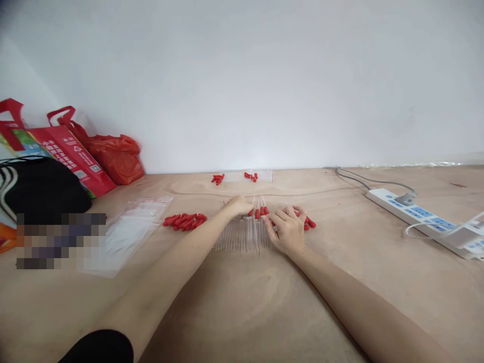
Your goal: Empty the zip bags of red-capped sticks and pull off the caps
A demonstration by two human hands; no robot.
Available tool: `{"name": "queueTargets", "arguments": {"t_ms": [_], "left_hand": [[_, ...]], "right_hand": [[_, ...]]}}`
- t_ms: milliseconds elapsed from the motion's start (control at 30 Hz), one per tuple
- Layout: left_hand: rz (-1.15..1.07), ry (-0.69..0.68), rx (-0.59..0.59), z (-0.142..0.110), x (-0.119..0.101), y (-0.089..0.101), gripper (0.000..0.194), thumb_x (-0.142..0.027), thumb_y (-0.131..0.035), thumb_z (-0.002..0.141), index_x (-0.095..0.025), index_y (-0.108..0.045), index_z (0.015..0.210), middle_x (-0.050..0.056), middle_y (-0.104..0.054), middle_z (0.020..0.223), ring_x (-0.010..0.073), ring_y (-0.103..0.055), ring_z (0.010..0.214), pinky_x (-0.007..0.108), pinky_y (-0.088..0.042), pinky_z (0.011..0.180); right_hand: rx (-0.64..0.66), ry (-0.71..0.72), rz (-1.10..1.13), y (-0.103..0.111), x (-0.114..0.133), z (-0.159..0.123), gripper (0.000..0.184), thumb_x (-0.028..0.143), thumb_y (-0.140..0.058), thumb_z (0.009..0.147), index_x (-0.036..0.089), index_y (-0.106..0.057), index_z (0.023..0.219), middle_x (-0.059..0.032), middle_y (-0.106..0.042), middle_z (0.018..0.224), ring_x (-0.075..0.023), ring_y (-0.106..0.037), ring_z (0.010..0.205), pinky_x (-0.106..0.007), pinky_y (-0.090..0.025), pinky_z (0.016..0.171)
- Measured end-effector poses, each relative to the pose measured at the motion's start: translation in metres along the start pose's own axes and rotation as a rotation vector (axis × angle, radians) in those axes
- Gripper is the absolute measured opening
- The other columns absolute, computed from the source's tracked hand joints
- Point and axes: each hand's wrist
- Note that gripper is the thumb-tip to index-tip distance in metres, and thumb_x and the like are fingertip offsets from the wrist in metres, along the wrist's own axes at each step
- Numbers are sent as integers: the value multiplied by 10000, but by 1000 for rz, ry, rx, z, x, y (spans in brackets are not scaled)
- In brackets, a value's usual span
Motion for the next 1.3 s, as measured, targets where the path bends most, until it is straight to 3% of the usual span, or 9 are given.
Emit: {"name": "queueTargets", "arguments": {"t_ms": [133,267,433,600,767,900,1000,1300], "left_hand": [[-4,-75,-98,-14,17,18,262,-342,-425,814,-161,-603,880,126,-666,892,260,-601,875,366,-391,740],[11,-255,-215,-56,50,32,199,-306,-398,864,-188,-551,913,51,-652,916,209,-572,901,381,-310,865],[79,-697,-502,-100,85,16,189,-307,-450,863,-179,-562,781,21,-653,793,170,-561,768,362,-301,815],[57,-855,-671,-111,87,-1,159,-274,-491,847,-181,-564,739,-4,-646,722,139,-541,704,342,-312,813],[61,-886,-704,-112,85,-3,142,-274,-512,835,-190,-581,743,-12,-658,716,138,-557,716,350,-328,834],[80,-887,-659,-110,87,-4,181,-315,-492,846,-208,-608,934,36,-661,985,186,-558,964,402,-288,946],[88,-925,-621,-109,87,-6,195,-295,-456,869,-221,-617,950,36,-607,1129,197,-488,1120,438,-228,1011],[26,-975,-639,-114,90,-6,157,-208,-487,852,-195,-639,815,10,-675,990,178,-537,1080,461,-177,1063]], "right_hand": [[6,-6,16,-1,1,-1,212,269,-501,813,209,-619,648,23,-566,524,-133,-476,627,-367,-242,825],[-19,-9,52,-2,3,-3,140,292,-520,801,215,-632,831,-7,-613,705,-150,-517,721,-353,-280,802],[59,94,100,-1,16,-5,292,388,-529,788,196,-582,1001,-61,-610,966,-187,-522,902,-374,-289,854],[137,251,126,-4,26,-6,234,400,-522,805,282,-604,990,-5,-626,1019,-187,-502,999,-450,-143,982],[112,307,104,-10,28,-7,135,336,-519,823,308,-639,880,32,-660,909,-168,-514,963,-469,-108,989],[104,311,116,-11,30,-7,146,327,-506,830,285,-645,848,28,-669,837,-161,-529,920,-466,-118,987],[90,300,153,-10,30,-8,143,316,-511,826,282,-648,845,36,-670,757,-156,-538,885,-462,-125,983],[42,380,135,-7,28,-12,105,263,-536,791,267,-640,806,58,-631,583,-147,-543,830,-471,-131,980]]}}
Point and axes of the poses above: each hand's wrist, its own z-axis towards the middle knuckle, its own y-axis out of the back of the hand, x = y × z
